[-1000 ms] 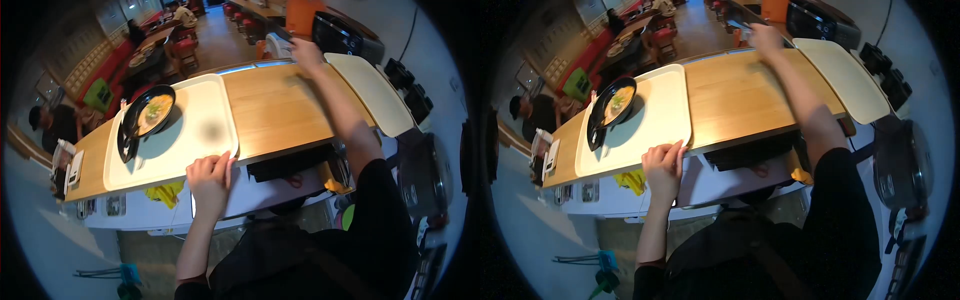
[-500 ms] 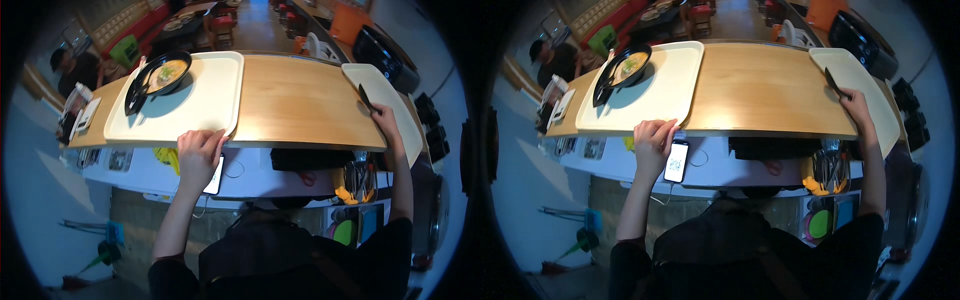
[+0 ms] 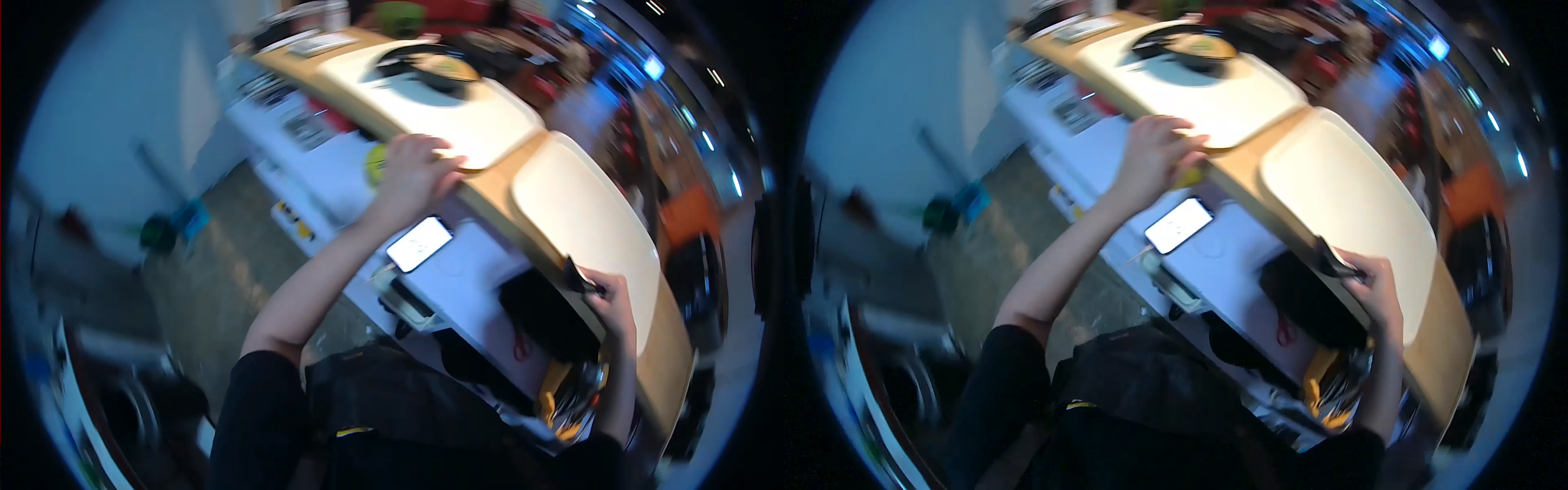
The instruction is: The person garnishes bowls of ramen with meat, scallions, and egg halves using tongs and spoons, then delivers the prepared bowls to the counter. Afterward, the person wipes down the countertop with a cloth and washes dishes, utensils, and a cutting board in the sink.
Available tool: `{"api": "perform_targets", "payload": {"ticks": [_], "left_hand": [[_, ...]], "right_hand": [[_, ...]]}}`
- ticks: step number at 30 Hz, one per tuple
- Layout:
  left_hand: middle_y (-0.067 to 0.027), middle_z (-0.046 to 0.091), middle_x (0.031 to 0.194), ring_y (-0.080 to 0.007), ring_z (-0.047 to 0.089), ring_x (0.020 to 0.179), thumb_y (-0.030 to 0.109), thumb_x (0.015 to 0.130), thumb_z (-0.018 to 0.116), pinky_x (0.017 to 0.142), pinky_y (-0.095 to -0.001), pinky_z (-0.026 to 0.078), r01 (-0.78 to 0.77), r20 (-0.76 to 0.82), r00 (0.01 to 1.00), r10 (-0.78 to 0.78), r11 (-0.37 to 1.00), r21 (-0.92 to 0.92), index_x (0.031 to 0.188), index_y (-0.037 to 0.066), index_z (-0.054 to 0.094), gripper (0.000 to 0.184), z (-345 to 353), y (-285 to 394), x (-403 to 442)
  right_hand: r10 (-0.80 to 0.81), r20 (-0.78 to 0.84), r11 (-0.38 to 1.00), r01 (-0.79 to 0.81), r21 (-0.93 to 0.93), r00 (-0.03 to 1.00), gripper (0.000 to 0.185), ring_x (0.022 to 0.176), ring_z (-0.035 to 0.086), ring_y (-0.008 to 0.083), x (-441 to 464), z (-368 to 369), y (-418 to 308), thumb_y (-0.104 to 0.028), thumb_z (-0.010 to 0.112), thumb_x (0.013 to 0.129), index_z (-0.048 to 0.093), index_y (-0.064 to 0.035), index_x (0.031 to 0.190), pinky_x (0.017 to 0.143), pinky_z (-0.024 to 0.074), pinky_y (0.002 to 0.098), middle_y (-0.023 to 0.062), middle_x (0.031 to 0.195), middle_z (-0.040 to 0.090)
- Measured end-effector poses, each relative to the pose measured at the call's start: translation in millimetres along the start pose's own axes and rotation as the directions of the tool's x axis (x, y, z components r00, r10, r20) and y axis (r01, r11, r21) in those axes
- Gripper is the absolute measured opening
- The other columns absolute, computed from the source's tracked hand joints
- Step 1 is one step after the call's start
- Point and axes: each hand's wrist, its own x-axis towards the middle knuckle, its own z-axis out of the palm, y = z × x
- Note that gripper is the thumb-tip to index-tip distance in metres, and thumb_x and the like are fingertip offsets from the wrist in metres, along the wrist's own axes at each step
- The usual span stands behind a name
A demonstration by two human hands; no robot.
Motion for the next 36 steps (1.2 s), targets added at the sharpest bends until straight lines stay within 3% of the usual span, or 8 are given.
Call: {"api": "perform_targets", "payload": {"ticks": [6,12,17,20,22,25,29,36], "left_hand": [[-0.0073,0.056,0.099,-0.0265,0.049,0.099,0.021,0.077,0.064,0.092,-0.0447,0.033,0.368,0.032,0.928,-0.372,0.925,0.099,0.096,0.014,0.066,0.020,-123,81,-121],[-0.0062,0.057,0.095,-0.0235,0.051,0.098,0.021,0.083,0.059,0.091,-0.0396,0.035,0.864,-0.065,0.486,-0.872,0.468,0.185,0.096,0.012,0.067,0.018,-269,145,-270],[-0.0084,0.061,0.091,-0.0245,0.057,0.090,0.021,0.087,0.056,0.081,-0.0373,0.045,0.992,-0.516,0.122,-0.848,0.083,0.097,0.099,0.009,0.066,0.020,-413,239,-367],[-0.0083,0.064,0.094,-0.0189,0.059,0.088,0.021,0.089,0.053,0.079,-0.0337,0.046,0.988,-0.807,-0.127,-0.577,-0.150,-0.049,0.099,0.008,0.066,0.021,-524,336,-397],[-0.0070,0.065,0.100,-0.0132,0.057,0.091,0.021,0.091,0.052,0.080,-0.0297,0.046,0.980,-0.943,-0.180,-0.279,0.028,-0.196,0.099,0.005,0.065,0.022,-601,408,-431],[-0.0053,0.066,0.093,-0.0125,0.058,0.084,0.025,0.093,0.048,0.080,-0.0263,0.044,0.896,-0.990,-0.137,0.020,-0.423,-0.133,0.097,0.003,0.066,0.029,-718,533,-441],[-0.0057,0.065,0.093,-0.0118,0.056,0.088,0.027,0.093,0.047,0.080,-0.0271,0.044,0.885,-0.862,-0.372,-0.343,-0.410,-0.219,0.100,0.002,0.064,0.032,-770,632,-442],[-0.0032,0.059,0.096,-0.0068,0.055,0.087,0.026,0.094,0.046,0.070,-0.0160,0.043,0.831,-0.839,-0.544,-0.026,0.119,-0.543,0.108,0.002,0.055,0.029,-788,681,-495]], "right_hand": [[-0.105,-0.034,0.936,0.088,-0.341,0.994,0.044,0.097,0.058,0.0189,9,0,-29,-0.004,0.065,0.079,0.053,0.0019,0.121,0.086,0.0465,0.0306,0.0159,0.113,0.059],[-0.308,-0.322,0.896,0.386,0.219,0.895,0.048,0.105,0.053,0.0226,51,110,-114,-0.012,0.055,0.087,0.038,0.0011,0.130,0.087,0.0472,0.0349,0.0176,0.119,0.051],[-0.520,0.068,0.690,0.371,0.622,0.852,0.053,0.110,0.050,0.0241,18,267,-241,-0.018,0.047,0.091,0.028,-0.0001,0.136,0.088,0.0471,0.0377,0.0186,0.118,0.049],[-0.680,0.404,0.601,0.149,0.786,0.612,0.055,0.112,0.048,0.0250,-65,371,-329,-0.022,0.043,0.093,0.022,-0.0008,0.140,0.088,0.0471,0.0394,0.0192,0.117,0.048],[-0.807,0.442,0.469,-0.029,0.883,0.391,0.058,0.094,0.058,0.0232,-165,441,-396,-0.008,0.042,0.086,0.022,-0.0027,0.140,0.072,0.0536,0.0350,0.0197,0.114,0.048],[-0.740,0.667,0.665,-0.248,0.704,-0.088,0.042,0.044,0.044,0.0127,-326,489,-486,-0.003,0.039,0.083,0.043,-0.0014,0.124,0.035,0.0351,0.0242,0.0099,0.076,0.052],[-0.402,0.623,0.902,-0.171,0.398,-0.671,0.013,0.036,0.028,0.0057,-530,536,-571,-0.007,0.041,0.086,0.044,-0.0062,0.073,0.031,0.0189,0.0223,-0.0023,0.051,0.037],[-0.657,0.204,0.323,-0.027,0.946,-0.726,0.026,0.087,0.049,0.0467,-825,557,-592,-0.006,0.048,0.081,0.044,0.0034,0.105,0.078,0.0428,0.0446,0.0250,0.089,0.048]]}}
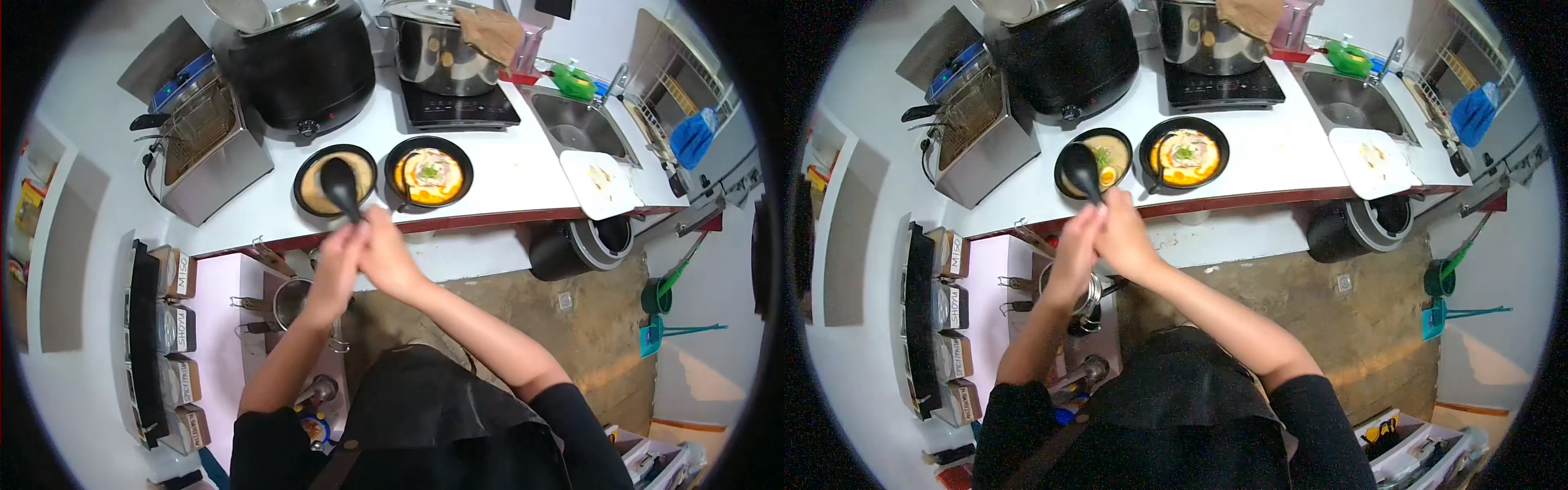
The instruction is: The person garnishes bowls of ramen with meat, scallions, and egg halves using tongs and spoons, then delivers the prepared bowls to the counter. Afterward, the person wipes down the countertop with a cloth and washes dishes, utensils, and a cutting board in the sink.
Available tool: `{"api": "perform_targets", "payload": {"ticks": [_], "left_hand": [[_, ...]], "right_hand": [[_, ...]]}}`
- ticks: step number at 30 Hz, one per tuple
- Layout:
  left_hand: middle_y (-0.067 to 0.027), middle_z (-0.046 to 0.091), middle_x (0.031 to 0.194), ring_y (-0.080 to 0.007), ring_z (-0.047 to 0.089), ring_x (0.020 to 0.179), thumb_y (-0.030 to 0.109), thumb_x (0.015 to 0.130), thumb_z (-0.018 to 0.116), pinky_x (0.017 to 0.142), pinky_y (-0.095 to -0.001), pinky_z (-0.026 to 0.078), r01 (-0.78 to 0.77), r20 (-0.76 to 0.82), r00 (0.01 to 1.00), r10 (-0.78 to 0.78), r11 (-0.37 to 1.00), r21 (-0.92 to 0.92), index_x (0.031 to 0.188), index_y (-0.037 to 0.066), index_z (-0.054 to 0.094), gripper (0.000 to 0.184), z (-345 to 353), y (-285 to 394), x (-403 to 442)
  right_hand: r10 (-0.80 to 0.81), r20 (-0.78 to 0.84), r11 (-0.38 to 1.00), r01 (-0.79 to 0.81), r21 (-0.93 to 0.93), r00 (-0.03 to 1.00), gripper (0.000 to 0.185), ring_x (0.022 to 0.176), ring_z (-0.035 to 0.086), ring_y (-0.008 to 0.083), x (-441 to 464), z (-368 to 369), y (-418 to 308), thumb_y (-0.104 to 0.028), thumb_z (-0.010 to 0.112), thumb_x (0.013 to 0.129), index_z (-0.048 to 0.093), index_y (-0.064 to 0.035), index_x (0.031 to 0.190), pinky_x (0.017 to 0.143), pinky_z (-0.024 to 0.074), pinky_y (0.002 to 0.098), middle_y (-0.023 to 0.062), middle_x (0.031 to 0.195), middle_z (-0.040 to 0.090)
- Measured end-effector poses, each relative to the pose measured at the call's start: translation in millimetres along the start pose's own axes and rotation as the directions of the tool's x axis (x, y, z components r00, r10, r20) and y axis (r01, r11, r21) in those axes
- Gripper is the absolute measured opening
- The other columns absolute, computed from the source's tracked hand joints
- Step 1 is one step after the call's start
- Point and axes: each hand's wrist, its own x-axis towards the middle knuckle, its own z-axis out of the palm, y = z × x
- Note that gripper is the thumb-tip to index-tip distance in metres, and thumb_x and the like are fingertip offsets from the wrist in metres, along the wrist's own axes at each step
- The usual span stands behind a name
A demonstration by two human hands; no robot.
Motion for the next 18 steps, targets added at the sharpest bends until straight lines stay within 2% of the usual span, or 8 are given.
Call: {"api": "perform_targets", "payload": {"ticks": [2,4,5,8,9,11,14,18], "left_hand": [[-0.0052,0.062,0.092,-0.0084,0.058,0.082,0.022,0.094,0.046,0.069,-0.0173,0.044,-0.099,-0.161,0.983,0.086,0.992,-0.079,0.106,0.000,0.056,0.027,-40,-27,38],[-0.0061,0.065,0.086,-0.0105,0.059,0.080,0.021,0.094,0.046,0.067,-0.0221,0.047,-0.206,-0.255,0.927,0.276,0.941,0.267,0.103,-0.002,0.057,0.027,-64,-18,58],[-0.0103,0.066,0.081,-0.0165,0.062,0.076,0.021,0.093,0.047,0.063,-0.0287,0.049,-0.062,-0.323,0.933,0.159,0.954,0.292,0.103,0.001,0.058,0.025,-74,-11,65],[-0.0116,0.065,0.084,-0.0243,0.064,0.074,0.016,0.090,0.049,0.058,-0.0360,0.050,0.020,-0.239,0.844,0.480,0.417,0.909,0.100,0.001,0.059,0.020,-101,-9,97],[-0.0112,0.063,0.085,-0.0260,0.063,0.074,0.016,0.089,0.049,0.059,-0.0369,0.050,0.020,-0.171,0.834,0.525,0.281,0.960,0.101,0.002,0.059,0.021,-110,-13,107],[-0.0105,0.061,0.086,-0.0296,0.062,0.074,0.014,0.086,0.051,0.060,-0.0387,0.051,0.020,-0.012,0.810,0.587,-0.007,1.000,0.104,0.005,0.059,0.022,-125,-25,127],[-0.0088,0.056,0.086,-0.0272,0.062,0.074,0.014,0.084,0.052,0.060,-0.0394,0.051,0.015,0.049,0.834,0.550,-0.111,0.994,0.106,0.006,0.059,0.025,-135,-38,144],[-0.0120,0.054,0.092,-0.0296,0.055,0.095,0.015,0.080,0.052,0.070,-0.0440,0.050,0.012,0.020,0.918,0.396,-0.078,0.997,0.111,0.005,0.057,0.034,-130,-25,143]], "right_hand": [[-0.186,0.123,0.982,0.189,-0.013,0.975,0.037,0.102,0.043,0.0449,27,37,17,-0.005,0.047,0.080,0.037,0.0062,0.114,0.088,0.0388,0.0433,0.0292,0.107,0.038],[-0.234,0.149,0.968,0.216,0.128,0.961,0.052,0.105,0.042,0.0427,34,53,15,-0.001,0.050,0.076,0.030,0.0056,0.125,0.091,0.0383,0.0399,0.0269,0.113,0.034],[-0.207,0.185,0.975,0.188,0.115,0.961,0.055,0.102,0.045,0.0390,30,57,22,-0.002,0.053,0.076,0.031,0.0057,0.125,0.089,0.0405,0.0380,0.0249,0.112,0.037],[0.060,0.328,0.989,-0.101,0.112,0.943,0.057,0.098,0.050,0.0269,17,53,37,-0.005,0.054,0.078,0.031,-0.0008,0.130,0.081,0.0458,0.0323,0.0169,0.107,0.043],[0.171,0.382,0.968,-0.226,0.104,0.908,0.057,0.097,0.051,0.0226,14,53,49,-0.005,0.054,0.080,0.031,-0.0040,0.133,0.079,0.0473,0.0305,0.0138,0.106,0.045],[0.367,0.348,0.807,-0.482,0.343,0.863,0.054,0.092,0.052,0.0207,9,53,77,-0.008,0.052,0.082,0.032,-0.0041,0.132,0.079,0.0480,0.0322,0.0106,0.103,0.046],[0.495,0.308,0.567,-0.571,0.593,0.812,0.054,0.094,0.052,0.0217,20,49,95,-0.012,0.051,0.084,0.030,-0.0045,0.133,0.080,0.0484,0.0356,0.0098,0.106,0.046],[0.553,0.169,0.403,-0.439,0.803,0.816,0.064,0.102,0.049,0.0256,45,43,88,-0.016,0.051,0.084,0.018,-0.0040,0.138,0.085,0.0480,0.0392,0.0133,0.120,0.039]]}}
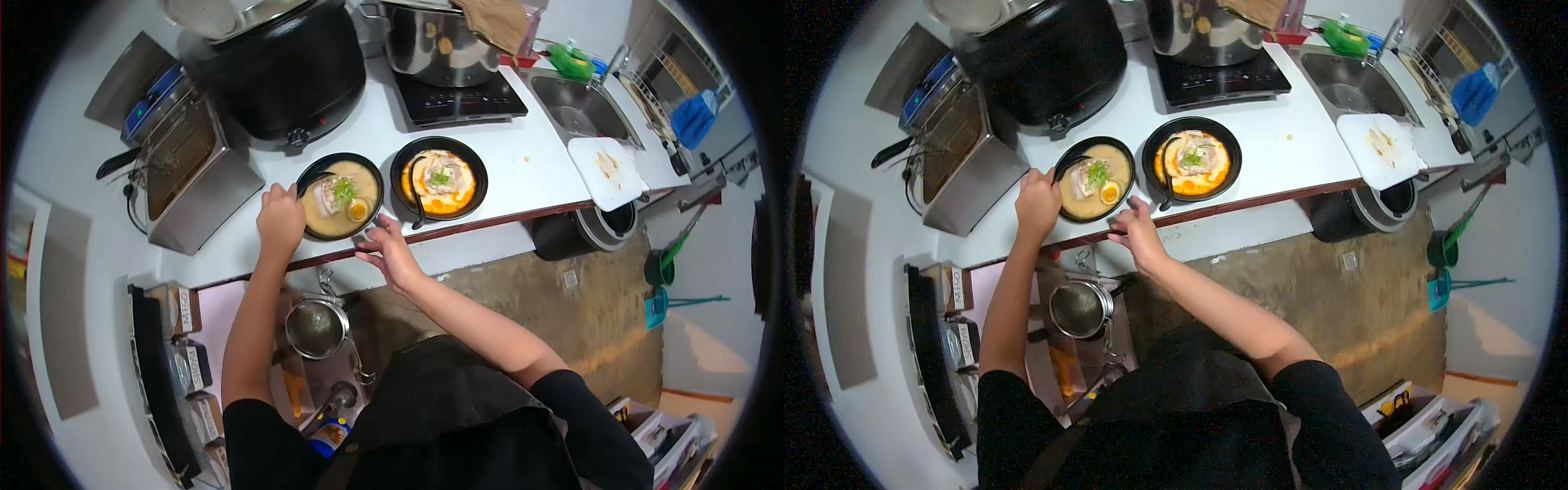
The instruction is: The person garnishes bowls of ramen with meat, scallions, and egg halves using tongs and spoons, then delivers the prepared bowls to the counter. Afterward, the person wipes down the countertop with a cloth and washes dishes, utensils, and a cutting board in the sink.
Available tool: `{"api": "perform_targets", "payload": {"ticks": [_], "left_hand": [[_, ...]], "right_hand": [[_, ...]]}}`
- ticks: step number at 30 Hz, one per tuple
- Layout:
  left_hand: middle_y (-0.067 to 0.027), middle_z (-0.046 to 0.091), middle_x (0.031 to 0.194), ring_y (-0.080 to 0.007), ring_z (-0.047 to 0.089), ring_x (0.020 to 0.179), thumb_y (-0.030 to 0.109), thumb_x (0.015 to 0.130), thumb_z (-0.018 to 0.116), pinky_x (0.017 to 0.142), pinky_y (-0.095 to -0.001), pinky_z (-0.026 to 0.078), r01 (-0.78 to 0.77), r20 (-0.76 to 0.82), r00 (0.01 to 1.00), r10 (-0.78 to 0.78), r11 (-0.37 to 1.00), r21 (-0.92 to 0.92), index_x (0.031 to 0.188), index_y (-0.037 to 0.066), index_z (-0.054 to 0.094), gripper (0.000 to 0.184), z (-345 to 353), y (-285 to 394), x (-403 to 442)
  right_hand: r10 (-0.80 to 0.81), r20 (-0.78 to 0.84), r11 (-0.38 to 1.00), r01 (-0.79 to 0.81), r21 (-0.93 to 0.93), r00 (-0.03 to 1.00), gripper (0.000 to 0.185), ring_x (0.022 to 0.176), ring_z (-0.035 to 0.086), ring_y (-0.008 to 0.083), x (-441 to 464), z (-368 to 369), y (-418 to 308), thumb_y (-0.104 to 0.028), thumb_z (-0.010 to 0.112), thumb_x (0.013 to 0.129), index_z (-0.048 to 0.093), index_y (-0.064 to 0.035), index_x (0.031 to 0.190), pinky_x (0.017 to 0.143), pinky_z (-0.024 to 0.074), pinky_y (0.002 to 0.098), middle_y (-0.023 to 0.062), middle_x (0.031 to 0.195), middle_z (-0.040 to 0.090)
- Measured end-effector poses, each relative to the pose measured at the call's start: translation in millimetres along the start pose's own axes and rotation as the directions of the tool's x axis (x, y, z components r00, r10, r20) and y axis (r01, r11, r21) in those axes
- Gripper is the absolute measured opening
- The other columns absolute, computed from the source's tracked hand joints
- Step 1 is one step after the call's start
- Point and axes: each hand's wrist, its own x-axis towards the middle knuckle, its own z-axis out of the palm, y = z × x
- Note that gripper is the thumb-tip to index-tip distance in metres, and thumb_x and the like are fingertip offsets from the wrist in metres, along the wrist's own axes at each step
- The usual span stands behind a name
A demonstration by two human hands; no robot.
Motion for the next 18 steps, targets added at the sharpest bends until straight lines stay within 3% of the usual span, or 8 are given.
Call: {"api": "perform_targets", "payload": {"ticks": [1,4,5,8,10,13,17,18], "left_hand": [[-0.0152,0.053,0.101,-0.0336,0.051,0.100,0.015,0.080,0.049,0.082,-0.0448,0.046,0.033,0.089,0.996,-0.027,0.997,-0.066,0.117,0.005,0.055,0.039,-4,-3,5],[-0.0184,0.051,0.109,-0.0377,0.051,0.101,0.015,0.081,0.047,0.090,-0.0416,0.041,0.109,0.078,0.993,-0.085,0.909,-0.403,0.118,0.005,0.055,0.040,8,-12,41],[-0.0204,0.052,0.114,-0.0349,0.050,0.104,0.017,0.083,0.042,0.093,-0.0359,0.038,0.160,0.128,0.986,-0.110,0.857,-0.490,0.116,0.001,0.055,0.039,14,-13,54],[-0.0092,0.057,0.095,-0.0186,0.052,0.082,0.027,0.083,0.036,0.062,-0.0306,0.041,0.311,0.459,0.887,0.056,0.663,-0.681,0.120,0.008,0.055,0.046,20,-15,80],[-0.0053,0.058,0.088,-0.0128,0.053,0.073,0.031,0.082,0.034,0.050,-0.0276,0.039,0.384,0.553,0.824,0.124,0.596,-0.705,0.120,0.011,0.055,0.048,24,-18,87],[-0.0043,0.058,0.091,-0.0116,0.054,0.068,0.035,0.082,0.036,0.044,-0.0248,0.038,0.403,0.599,0.791,0.125,0.630,-0.664,0.118,0.011,0.056,0.048,18,-20,87],[-0.0069,0.055,0.107,-0.0159,0.058,0.078,0.039,0.082,0.038,0.055,-0.0282,0.047,0.437,0.626,0.776,0.076,0.651,-0.620,0.119,0.010,0.054,0.050,-6,-23,87],[-0.0073,0.063,0.087,-0.0147,0.057,0.068,0.028,0.081,0.038,0.049,-0.0301,0.046,0.433,0.537,0.843,-0.003,0.595,-0.677,0.108,0.002,0.060,0.043,-23,-10,80]], "right_hand": [[0.002,0.034,0.998,-0.005,0.069,0.999,0.071,0.108,0.045,0.0287,5,2,-4,-0.017,0.051,0.083,0.010,-0.0086,0.141,0.087,0.0473,0.0436,0.0154,0.130,0.031],[-0.049,0.060,0.969,0.033,0.243,0.997,0.076,0.099,0.044,0.0250,12,16,-14,-0.020,0.050,0.083,0.004,-0.0176,0.142,0.081,0.0482,0.0463,0.0097,0.121,0.036],[-0.047,0.079,0.964,0.024,0.263,0.996,0.074,0.111,0.041,0.0291,18,17,-13,-0.027,0.049,0.085,0.003,-0.0273,0.142,0.084,0.0454,0.0533,0.0095,0.133,0.028],[-0.095,0.216,0.953,0.026,0.302,0.972,0.069,0.123,0.034,0.0324,28,18,-10,-0.033,0.046,0.086,0.004,-0.0306,0.141,0.085,0.0427,0.0578,0.0092,0.140,0.023],[-0.097,0.186,0.947,0.033,0.320,0.978,0.063,0.126,0.033,0.0340,28,23,-9,-0.037,0.044,0.087,0.009,-0.0308,0.140,0.084,0.0420,0.0596,0.0091,0.141,0.023],[-0.080,0.143,0.938,0.026,0.345,0.986,0.050,0.122,0.041,0.0332,18,28,-15,-0.030,0.038,0.090,0.020,-0.0244,0.137,0.082,0.0485,0.0546,0.0089,0.137,0.030],[-0.147,0.161,0.932,0.082,0.353,0.976,0.055,0.123,0.039,0.0333,-7,41,-19,-0.030,0.040,0.090,0.016,-0.0246,0.139,0.083,0.0471,0.0531,0.0078,0.140,0.025],[-0.149,0.147,0.928,0.087,0.363,0.978,0.056,0.123,0.039,0.0333,-16,45,-23,-0.030,0.040,0.090,0.014,-0.0249,0.139,0.083,0.0469,0.0530,0.0077,0.141,0.024]]}}
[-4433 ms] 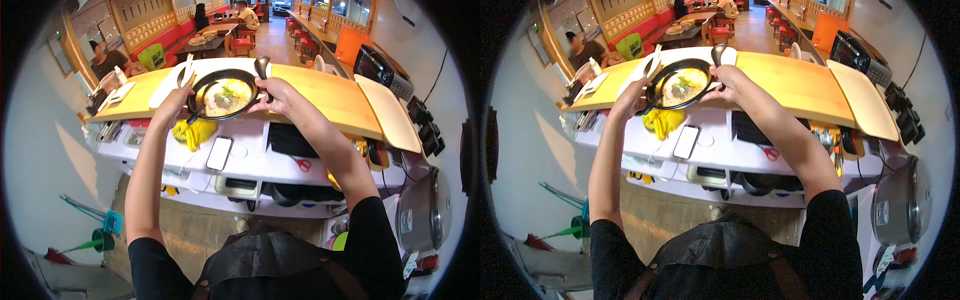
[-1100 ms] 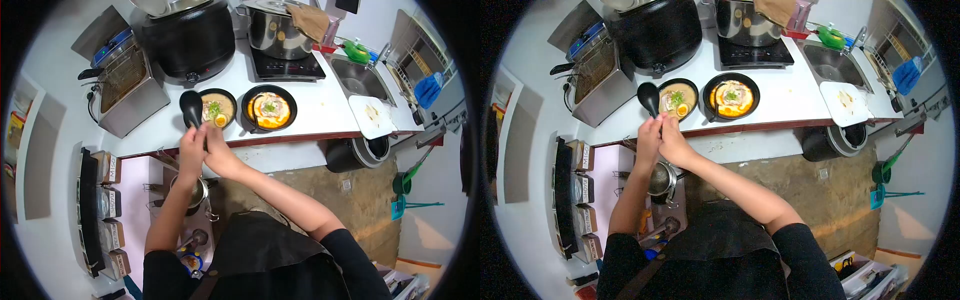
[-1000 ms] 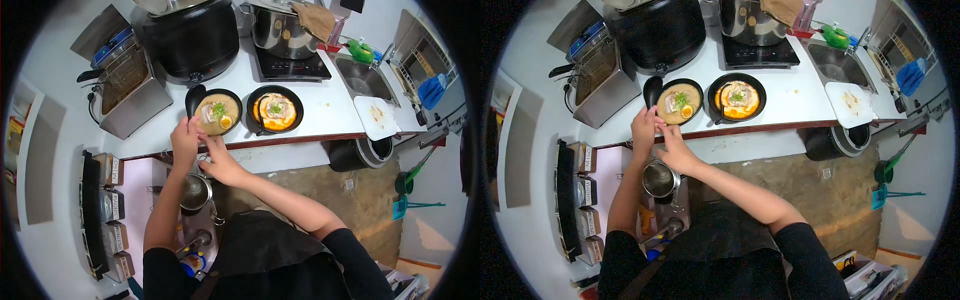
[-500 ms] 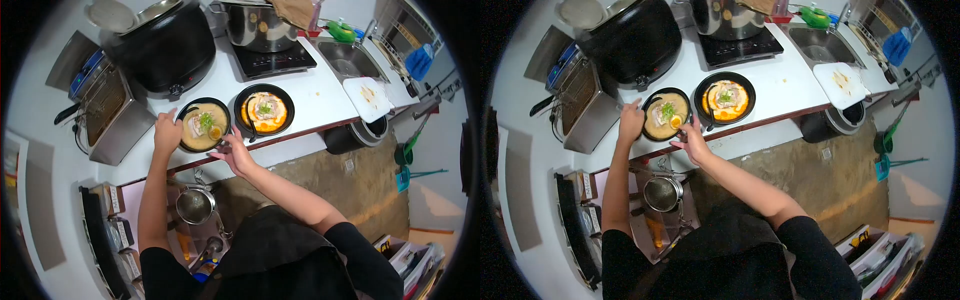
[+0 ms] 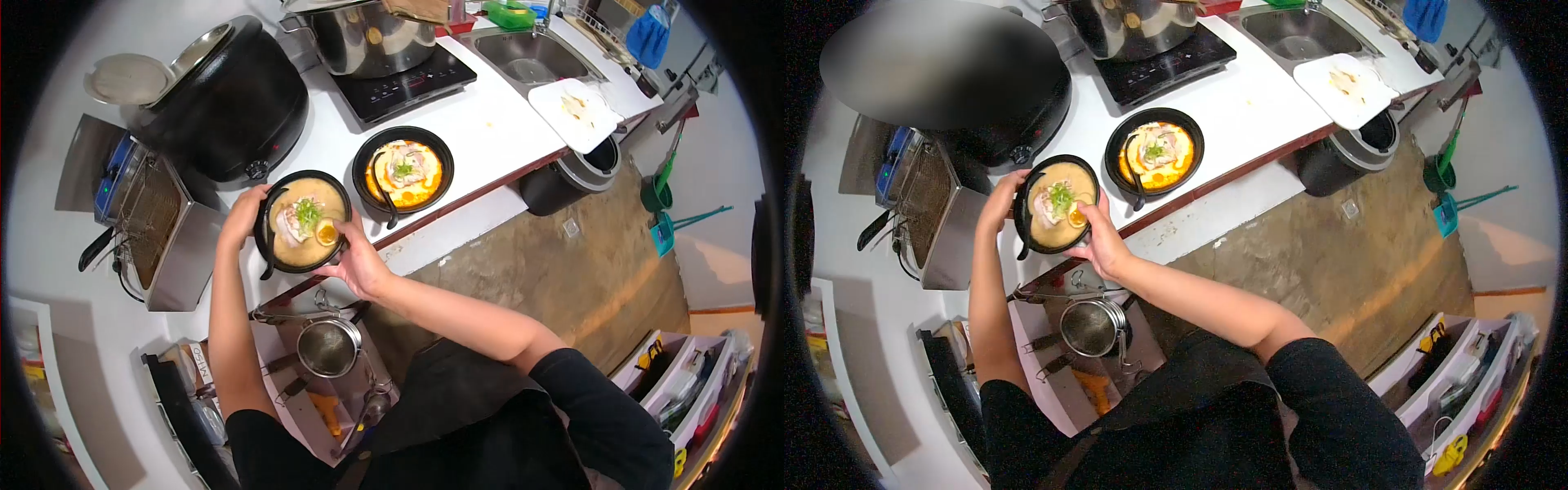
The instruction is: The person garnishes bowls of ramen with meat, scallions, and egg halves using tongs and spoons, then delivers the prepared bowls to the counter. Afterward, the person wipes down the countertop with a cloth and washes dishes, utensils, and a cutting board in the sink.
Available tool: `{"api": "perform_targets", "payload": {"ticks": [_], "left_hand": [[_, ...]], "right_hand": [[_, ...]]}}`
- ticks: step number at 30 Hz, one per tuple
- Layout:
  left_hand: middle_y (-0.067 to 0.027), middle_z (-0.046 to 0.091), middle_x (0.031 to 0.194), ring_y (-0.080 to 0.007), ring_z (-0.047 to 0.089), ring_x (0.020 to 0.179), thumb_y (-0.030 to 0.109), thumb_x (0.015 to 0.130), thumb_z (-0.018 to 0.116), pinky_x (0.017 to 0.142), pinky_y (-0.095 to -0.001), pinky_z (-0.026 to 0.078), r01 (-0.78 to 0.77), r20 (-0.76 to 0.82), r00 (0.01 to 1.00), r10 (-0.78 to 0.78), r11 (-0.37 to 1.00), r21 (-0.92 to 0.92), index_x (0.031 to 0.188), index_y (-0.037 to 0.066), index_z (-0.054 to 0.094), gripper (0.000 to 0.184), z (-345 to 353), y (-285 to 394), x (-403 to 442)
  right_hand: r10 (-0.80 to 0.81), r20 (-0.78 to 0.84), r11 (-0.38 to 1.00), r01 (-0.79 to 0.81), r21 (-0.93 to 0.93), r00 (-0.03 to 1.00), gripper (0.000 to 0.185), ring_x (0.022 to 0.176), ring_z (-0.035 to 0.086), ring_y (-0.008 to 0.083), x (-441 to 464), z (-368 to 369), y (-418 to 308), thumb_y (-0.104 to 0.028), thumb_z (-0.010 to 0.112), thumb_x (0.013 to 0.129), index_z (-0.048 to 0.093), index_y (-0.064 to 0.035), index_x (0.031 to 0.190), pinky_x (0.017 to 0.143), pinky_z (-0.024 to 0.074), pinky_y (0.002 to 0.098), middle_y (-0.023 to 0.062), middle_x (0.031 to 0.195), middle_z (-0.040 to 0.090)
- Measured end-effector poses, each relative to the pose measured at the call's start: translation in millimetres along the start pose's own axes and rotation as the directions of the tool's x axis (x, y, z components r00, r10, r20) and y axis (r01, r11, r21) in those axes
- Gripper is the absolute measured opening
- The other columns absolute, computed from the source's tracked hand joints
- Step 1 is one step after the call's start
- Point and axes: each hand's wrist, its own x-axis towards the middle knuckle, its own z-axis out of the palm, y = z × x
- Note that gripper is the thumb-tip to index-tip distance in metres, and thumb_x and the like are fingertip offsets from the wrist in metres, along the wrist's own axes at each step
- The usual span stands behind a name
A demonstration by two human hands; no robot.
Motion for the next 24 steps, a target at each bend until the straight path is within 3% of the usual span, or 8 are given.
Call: {"api": "perform_targets", "payload": {"ticks": [4,5,8,12,14,16,18,24], "left_hand": [[-0.0075,0.062,0.091,-0.0141,0.057,0.078,0.027,0.083,0.039,0.059,-0.0279,0.047,-0.185,0.048,0.982,0.181,0.978,0.101,0.108,0.002,0.060,0.041,-13,44,-31],[-0.0072,0.062,0.091,-0.0137,0.056,0.078,0.026,0.083,0.040,0.061,-0.0282,0.045,-0.141,0.103,0.986,0.135,0.989,0.052,0.108,0.002,0.060,0.040,-10,65,-46],[-0.0056,0.060,0.084,-0.0122,0.054,0.071,0.027,0.083,0.041,0.054,-0.0263,0.043,-0.194,0.102,0.978,0.181,0.972,0.134,0.108,0.002,0.060,0.040,2,100,-71],[-0.0029,0.057,0.080,-0.0090,0.053,0.059,0.033,0.085,0.041,0.045,-0.0222,0.040,-0.299,0.274,0.923,0.269,0.952,0.071,0.111,0.002,0.059,0.044,52,155,-115],[-0.0071,0.056,0.098,-0.0099,0.053,0.065,0.037,0.087,0.039,0.048,-0.0223,0.041,-0.380,0.427,0.852,0.302,0.919,0.106,0.116,0.005,0.056,0.047,80,179,-133],[-0.0082,0.052,0.109,-0.0110,0.053,0.069,0.040,0.088,0.038,0.052,-0.0225,0.042,-0.519,0.434,0.772,0.464,0.855,0.009,0.119,0.008,0.055,0.048,125,200,-166],[-0.0073,0.050,0.112,-0.0114,0.052,0.068,0.041,0.089,0.037,0.056,-0.0225,0.042,-0.559,0.522,0.724,0.451,0.827,0.062,0.121,0.009,0.054,0.048,172,229,-194],[-0.0040,0.062,0.090,-0.0073,0.055,0.058,0.035,0.088,0.035,0.045,-0.0203,0.042,-0.629,0.760,0.323,0.564,0.728,-0.274,0.121,0.003,0.051,0.049,331,302,-352]], "right_hand": [[-0.034,0.030,0.999,0.033,0.038,0.999,0.059,0.123,0.039,0.0305,-39,23,-21,-0.031,0.040,0.091,0.010,-0.0264,0.142,0.082,0.0484,0.0505,0.0073,0.143,0.021],[-0.045,0.052,0.998,0.042,0.056,0.998,0.059,0.124,0.038,0.0299,-50,25,-28,-0.032,0.040,0.091,0.009,-0.0266,0.142,0.082,0.0488,0.0499,0.0073,0.143,0.020],[-0.121,0.077,0.992,0.117,0.051,0.990,0.061,0.126,0.034,0.0286,-98,34,-57,-0.035,0.040,0.092,0.006,-0.0277,0.142,0.082,0.0483,0.0496,0.0074,0.144,0.018],[-0.271,0.013,0.963,0.271,-0.003,0.962,0.061,0.127,0.034,0.0310,-180,29,-96,-0.037,0.040,0.093,0.005,-0.0285,0.142,0.084,0.0448,0.0535,0.0088,0.142,0.020],[-0.354,-0.034,0.935,0.353,-0.036,0.935,0.061,0.126,0.035,0.0309,-229,22,-109,-0.037,0.040,0.093,0.005,-0.0288,0.142,0.084,0.0449,0.0536,0.0090,0.142,0.021],[-0.459,-0.060,0.889,0.456,-0.048,0.887,0.060,0.124,0.037,0.0285,-283,11,-120,-0.036,0.041,0.093,0.006,-0.0290,0.141,0.083,0.0458,0.0522,0.0085,0.141,0.024],[-0.554,-0.106,0.832,0.548,-0.086,0.825,0.060,0.125,0.037,0.0269,-343,2,-128,-0.036,0.042,0.093,0.007,-0.0290,0.141,0.083,0.0462,0.0517,0.0078,0.140,0.026],[-0.785,-0.328,0.607,0.756,-0.243,0.525,0.057,0.125,0.034,0.0218,-536,-12,-130,-0.034,0.044,0.091,0.014,-0.0286,0.139,0.080,0.0470,0.0498,0.0053,0.137,0.030]]}}
